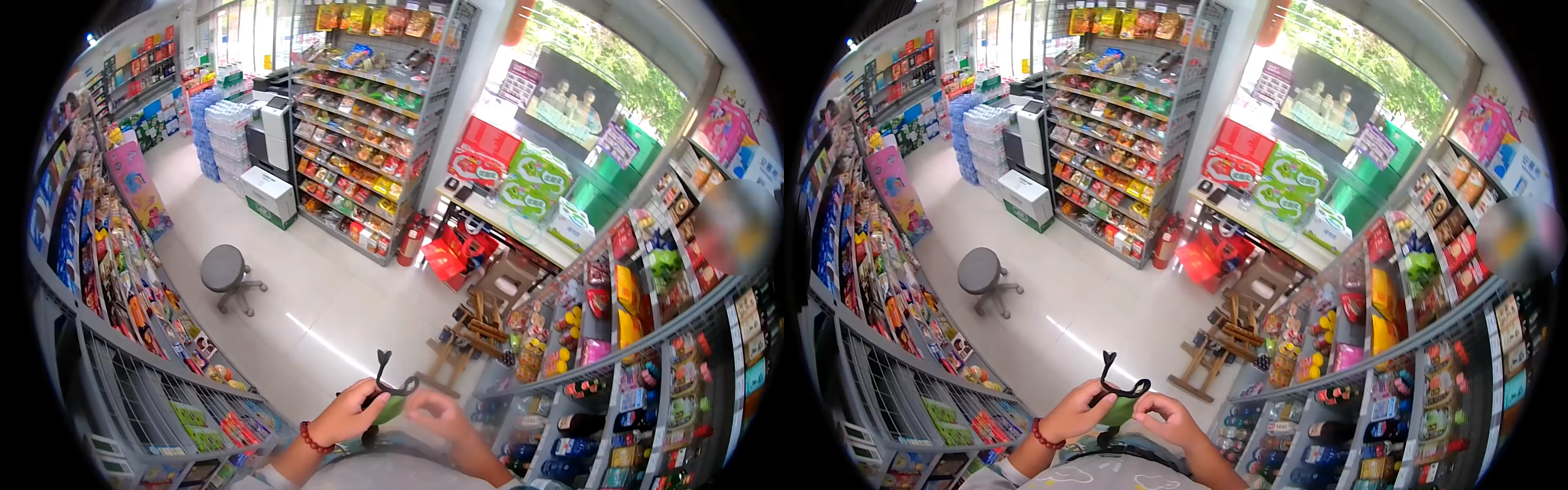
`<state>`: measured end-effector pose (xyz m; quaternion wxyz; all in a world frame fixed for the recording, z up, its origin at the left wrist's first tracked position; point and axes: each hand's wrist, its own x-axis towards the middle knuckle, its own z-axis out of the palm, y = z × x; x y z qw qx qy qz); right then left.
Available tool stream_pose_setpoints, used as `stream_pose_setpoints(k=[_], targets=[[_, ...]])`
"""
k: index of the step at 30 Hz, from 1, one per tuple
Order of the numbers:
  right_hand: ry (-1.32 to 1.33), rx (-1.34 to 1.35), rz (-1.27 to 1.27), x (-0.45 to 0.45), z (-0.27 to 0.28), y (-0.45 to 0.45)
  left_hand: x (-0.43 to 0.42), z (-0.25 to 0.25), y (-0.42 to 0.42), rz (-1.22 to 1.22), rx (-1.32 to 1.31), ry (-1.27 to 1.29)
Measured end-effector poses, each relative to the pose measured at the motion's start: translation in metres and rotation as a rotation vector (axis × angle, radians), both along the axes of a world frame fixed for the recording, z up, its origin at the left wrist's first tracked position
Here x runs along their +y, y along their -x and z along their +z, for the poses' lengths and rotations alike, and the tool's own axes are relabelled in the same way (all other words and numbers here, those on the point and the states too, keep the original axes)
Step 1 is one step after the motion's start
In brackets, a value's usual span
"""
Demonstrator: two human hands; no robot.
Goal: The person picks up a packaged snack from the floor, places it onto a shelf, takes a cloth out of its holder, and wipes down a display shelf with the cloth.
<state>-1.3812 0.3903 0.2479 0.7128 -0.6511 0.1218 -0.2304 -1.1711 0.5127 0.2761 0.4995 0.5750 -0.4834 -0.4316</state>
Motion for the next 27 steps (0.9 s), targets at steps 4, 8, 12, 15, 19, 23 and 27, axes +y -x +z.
stream_pose_setpoints(k=[4,8,12,15,19,23,27], targets=[[-0.086,-0.021,0.062,-0.030,-0.002,-0.056,-0.014,0.000,-0.049,0.079,-0.037,0.029],[-0.179,-0.005,0.207,-0.048,-0.012,-0.125,-0.002,-0.011,-0.096,0.236,-0.066,0.088],[-0.249,0.087,0.420,-0.062,-0.030,-0.187,0.021,-0.028,-0.125,0.437,-0.048,0.003],[-0.304,0.141,0.606,-0.075,-0.029,-0.236,0.031,-0.028,-0.129,0.624,0.066,-0.114],[-0.337,0.224,0.922,-0.098,-0.027,-0.302,0.028,-0.016,-0.127,0.868,0.033,-0.197],[-0.341,0.201,1.213,-0.116,-0.029,-0.359,0.007,-0.005,-0.113,1.161,-0.019,-0.188],[-0.250,0.119,1.391,-0.139,-0.048,-0.399,-0.030,-0.014,-0.103,1.283,0.284,-0.183]])
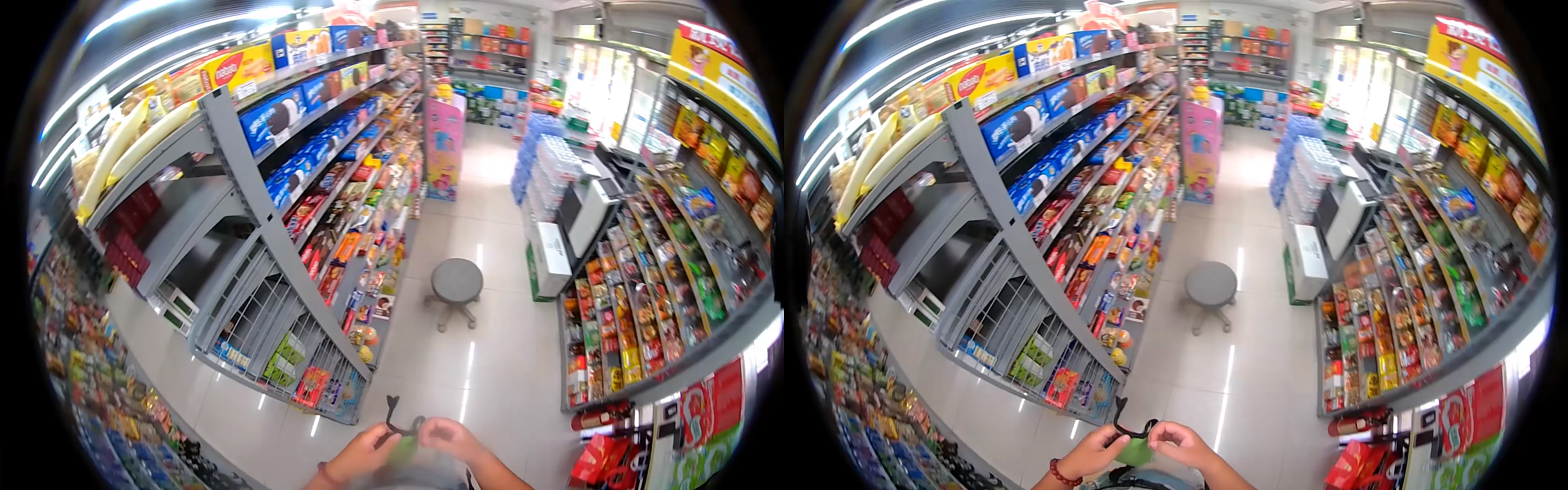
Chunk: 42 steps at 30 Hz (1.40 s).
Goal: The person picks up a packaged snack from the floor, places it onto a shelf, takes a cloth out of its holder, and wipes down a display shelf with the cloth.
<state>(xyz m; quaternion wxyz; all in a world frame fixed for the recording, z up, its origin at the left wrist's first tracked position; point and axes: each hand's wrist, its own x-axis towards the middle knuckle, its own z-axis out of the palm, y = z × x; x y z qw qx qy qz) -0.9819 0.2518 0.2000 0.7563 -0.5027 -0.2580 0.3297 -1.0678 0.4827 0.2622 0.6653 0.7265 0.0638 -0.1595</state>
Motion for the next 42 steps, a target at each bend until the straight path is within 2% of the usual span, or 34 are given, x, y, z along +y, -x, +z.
stream_pose_setpoints(k=[4,6,9,10,11,13,20,24,28,31,33,36,39,42], targets=[[0.023,0.103,0.058,-0.020,-0.009,-0.020,-0.037,-0.018,0.009,0.070,0.017,0.002],[0.073,0.138,0.098,-0.029,-0.021,-0.022,-0.046,-0.029,0.018,-0.002,-0.120,-0.166],[0.145,0.160,0.178,-0.029,-0.027,-0.023,-0.054,-0.010,0.035,0.115,-0.153,-0.209],[0.169,0.162,0.165,-0.026,-0.029,-0.023,-0.055,-0.020,0.045,0.163,-0.153,-0.221],[0.168,0.146,0.248,-0.020,-0.039,-0.022,-0.054,-0.018,0.054,0.246,-0.153,-0.235],[0.110,0.104,0.231,-0.007,-0.053,-0.021,-0.050,-0.013,0.067,0.273,-0.105,-0.187],[0.136,-0.007,0.497,0.070,-0.025,-0.012,-0.029,-0.011,0.130,0.564,-0.186,-0.207],[0.123,-0.171,0.633,0.114,-0.027,-0.001,-0.007,-0.007,0.163,0.661,-0.190,-0.210],[0.125,-0.222,0.720,0.154,-0.023,0.022,0.028,-0.011,0.191,0.729,-0.252,-0.207],[0.131,-0.132,0.753,0.189,0.000,0.060,0.063,-0.010,0.217,0.731,-0.252,-0.196],[0.167,-0.018,0.689,0.213,0.008,0.090,0.087,-0.004,0.237,0.735,-0.244,-0.162],[0.094,-0.066,0.763,0.260,0.021,0.128,0.122,0.002,0.274,0.825,-0.310,-0.159],[0.122,-0.122,0.830,0.305,0.009,0.160,0.157,0.004,0.319,0.888,-0.311,-0.192],[0.004,-0.175,0.968,0.351,-0.004,0.194,0.185,0.004,0.368,0.947,-0.194,-0.061]])
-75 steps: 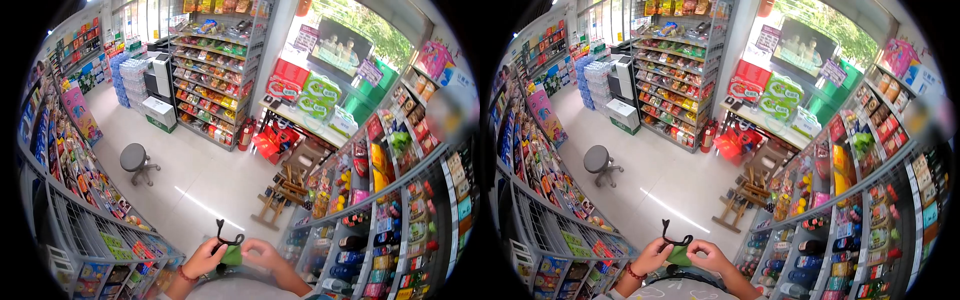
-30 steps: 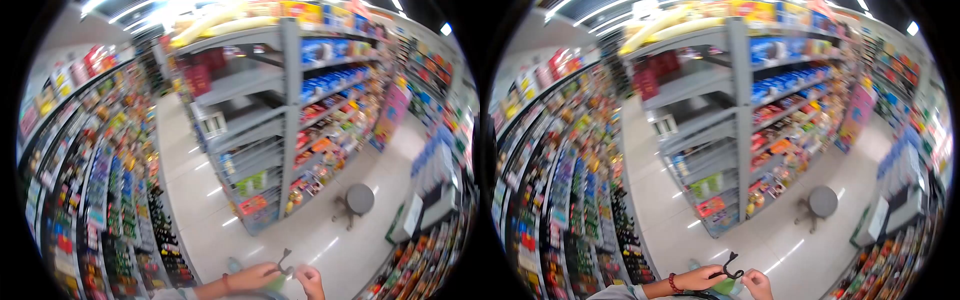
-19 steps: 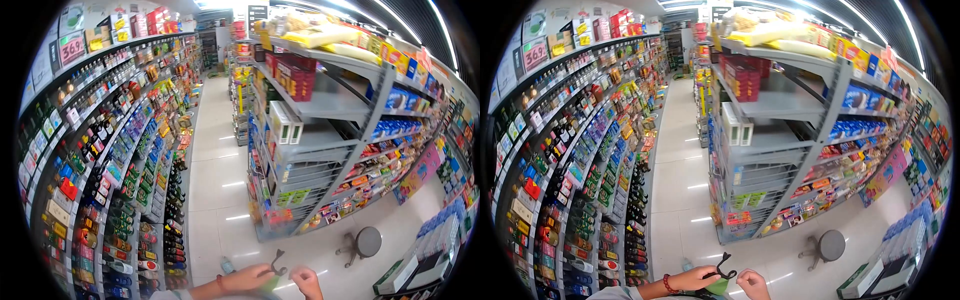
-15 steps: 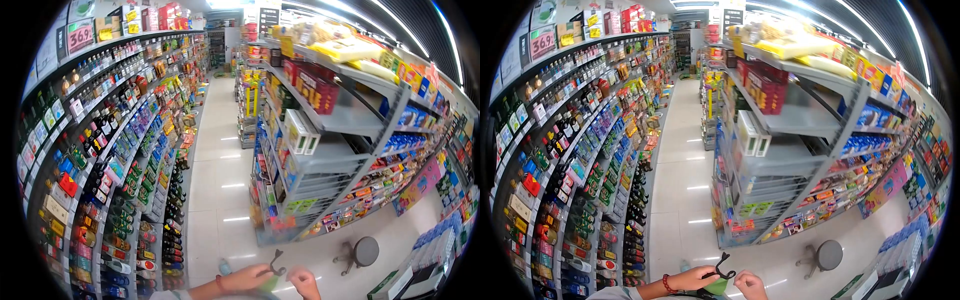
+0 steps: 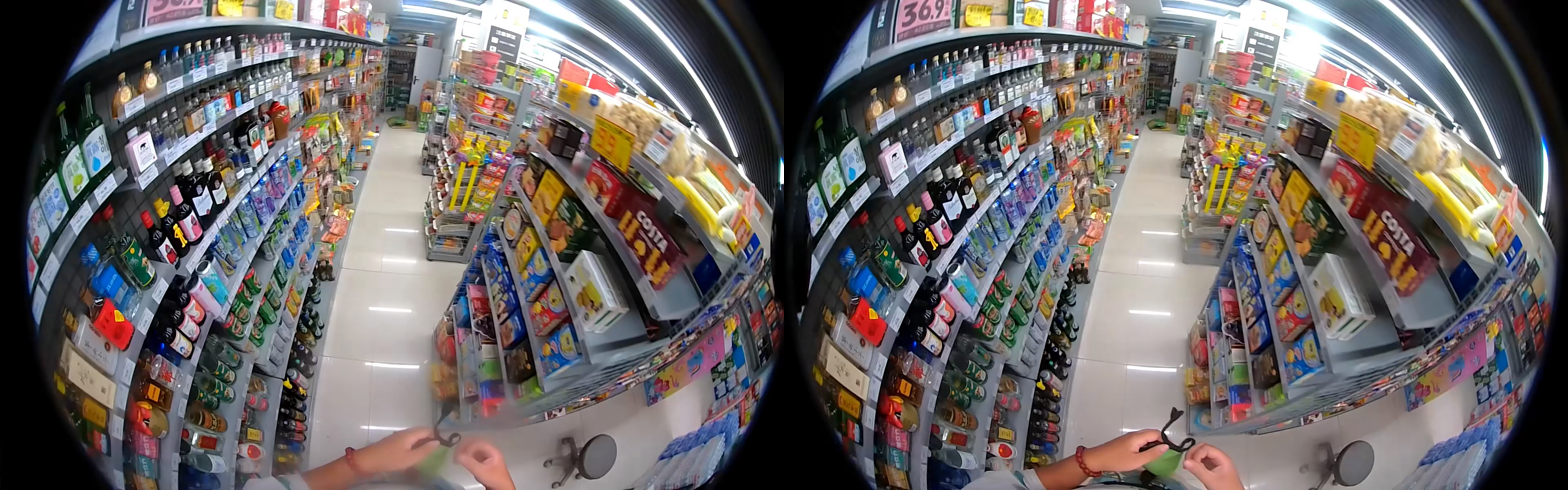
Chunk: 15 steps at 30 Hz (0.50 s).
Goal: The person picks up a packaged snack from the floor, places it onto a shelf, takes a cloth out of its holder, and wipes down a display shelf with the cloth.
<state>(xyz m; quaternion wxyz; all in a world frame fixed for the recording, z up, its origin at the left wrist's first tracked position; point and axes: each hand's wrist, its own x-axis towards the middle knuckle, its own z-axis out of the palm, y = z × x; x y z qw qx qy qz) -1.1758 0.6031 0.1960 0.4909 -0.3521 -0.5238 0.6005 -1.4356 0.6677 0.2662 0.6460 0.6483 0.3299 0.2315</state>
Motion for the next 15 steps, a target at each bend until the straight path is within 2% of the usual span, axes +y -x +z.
stream_pose_setpoints(k=[2,3,5,8,13,15], targets=[[0.085,-0.044,-0.007,0.026,0.039,0.033,0.013,-0.010,0.029,0.110,0.009,-0.153],[0.169,-0.079,-0.027,0.034,0.053,0.049,0.017,-0.012,0.043,0.110,0.003,-0.145],[0.158,-0.077,0.018,0.059,0.044,0.067,0.025,-0.014,0.068,0.183,0.058,-0.182],[-0.095,-0.196,0.202,0.098,0.046,0.094,0.026,-0.025,0.096,0.286,-0.006,-0.101],[-0.107,-0.246,0.334,0.137,0.051,0.132,0.014,-0.048,0.130,0.488,-0.065,0.156],[-0.030,-0.192,0.428,0.152,0.056,0.146,0.013,-0.046,0.137,0.540,-0.124,0.150]])
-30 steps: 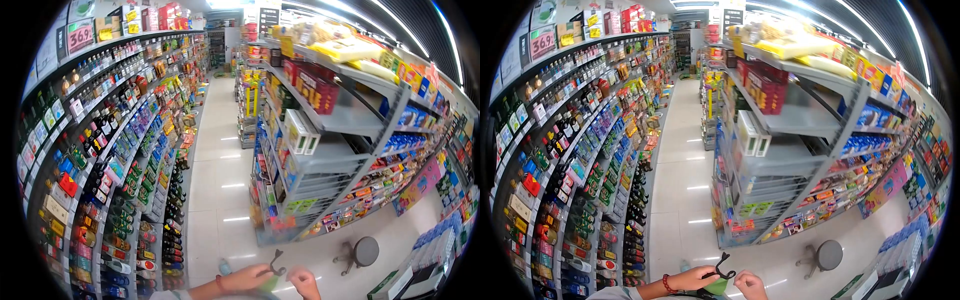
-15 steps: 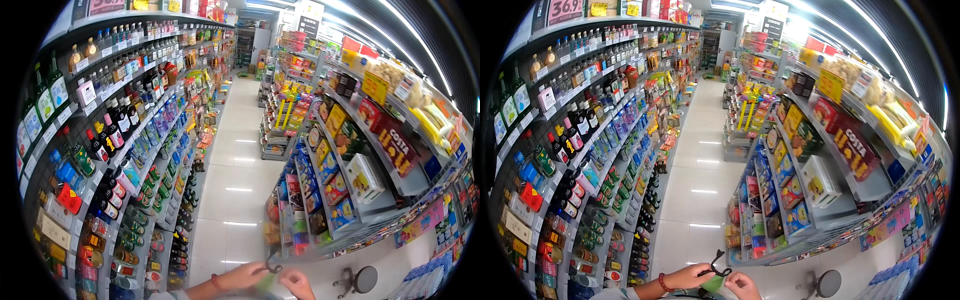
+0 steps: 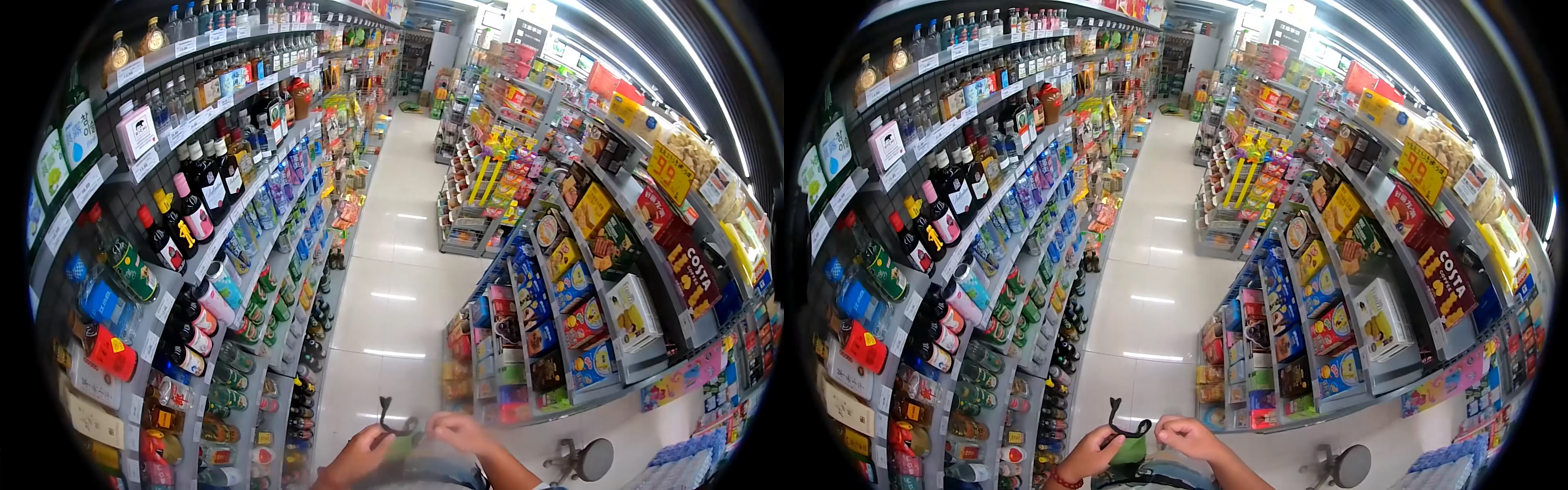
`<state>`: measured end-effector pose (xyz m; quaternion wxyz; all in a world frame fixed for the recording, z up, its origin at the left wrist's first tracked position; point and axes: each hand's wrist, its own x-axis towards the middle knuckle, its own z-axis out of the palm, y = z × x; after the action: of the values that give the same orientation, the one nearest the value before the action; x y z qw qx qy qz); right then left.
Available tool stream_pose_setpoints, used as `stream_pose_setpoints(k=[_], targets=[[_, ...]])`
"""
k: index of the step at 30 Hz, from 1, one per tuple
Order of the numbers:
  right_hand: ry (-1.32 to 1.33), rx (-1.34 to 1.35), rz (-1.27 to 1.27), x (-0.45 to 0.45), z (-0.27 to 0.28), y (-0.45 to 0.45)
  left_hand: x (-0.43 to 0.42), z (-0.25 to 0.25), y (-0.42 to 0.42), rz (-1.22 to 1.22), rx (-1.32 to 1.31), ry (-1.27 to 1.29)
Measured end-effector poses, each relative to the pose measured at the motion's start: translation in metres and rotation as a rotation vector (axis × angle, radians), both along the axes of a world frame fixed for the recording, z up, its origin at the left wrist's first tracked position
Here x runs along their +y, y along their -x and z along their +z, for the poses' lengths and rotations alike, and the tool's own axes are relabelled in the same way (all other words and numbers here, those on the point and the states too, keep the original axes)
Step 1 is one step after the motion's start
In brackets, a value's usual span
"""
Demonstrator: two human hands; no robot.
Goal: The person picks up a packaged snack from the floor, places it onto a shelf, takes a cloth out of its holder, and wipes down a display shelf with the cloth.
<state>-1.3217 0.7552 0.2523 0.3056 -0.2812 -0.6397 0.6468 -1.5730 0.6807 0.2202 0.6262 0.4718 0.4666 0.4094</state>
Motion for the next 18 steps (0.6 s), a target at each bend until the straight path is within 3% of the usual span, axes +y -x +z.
stream_pose_setpoints(k=[2,5,10,18], targets=[[-0.001,0.070,0.090,0.016,-0.010,0.007,0.000,-0.004,0.008,0.084,-0.031,0.090],[0.269,0.129,0.168,0.041,-0.007,0.025,0.008,-0.009,0.016,0.142,0.029,0.048],[0.201,0.179,0.238,0.099,-0.013,0.031,0.044,-0.028,0.015,0.238,0.056,0.018],[0.087,0.284,0.197,0.219,-0.010,0.005,0.168,-0.003,-0.017,0.182,0.171,0.012]])
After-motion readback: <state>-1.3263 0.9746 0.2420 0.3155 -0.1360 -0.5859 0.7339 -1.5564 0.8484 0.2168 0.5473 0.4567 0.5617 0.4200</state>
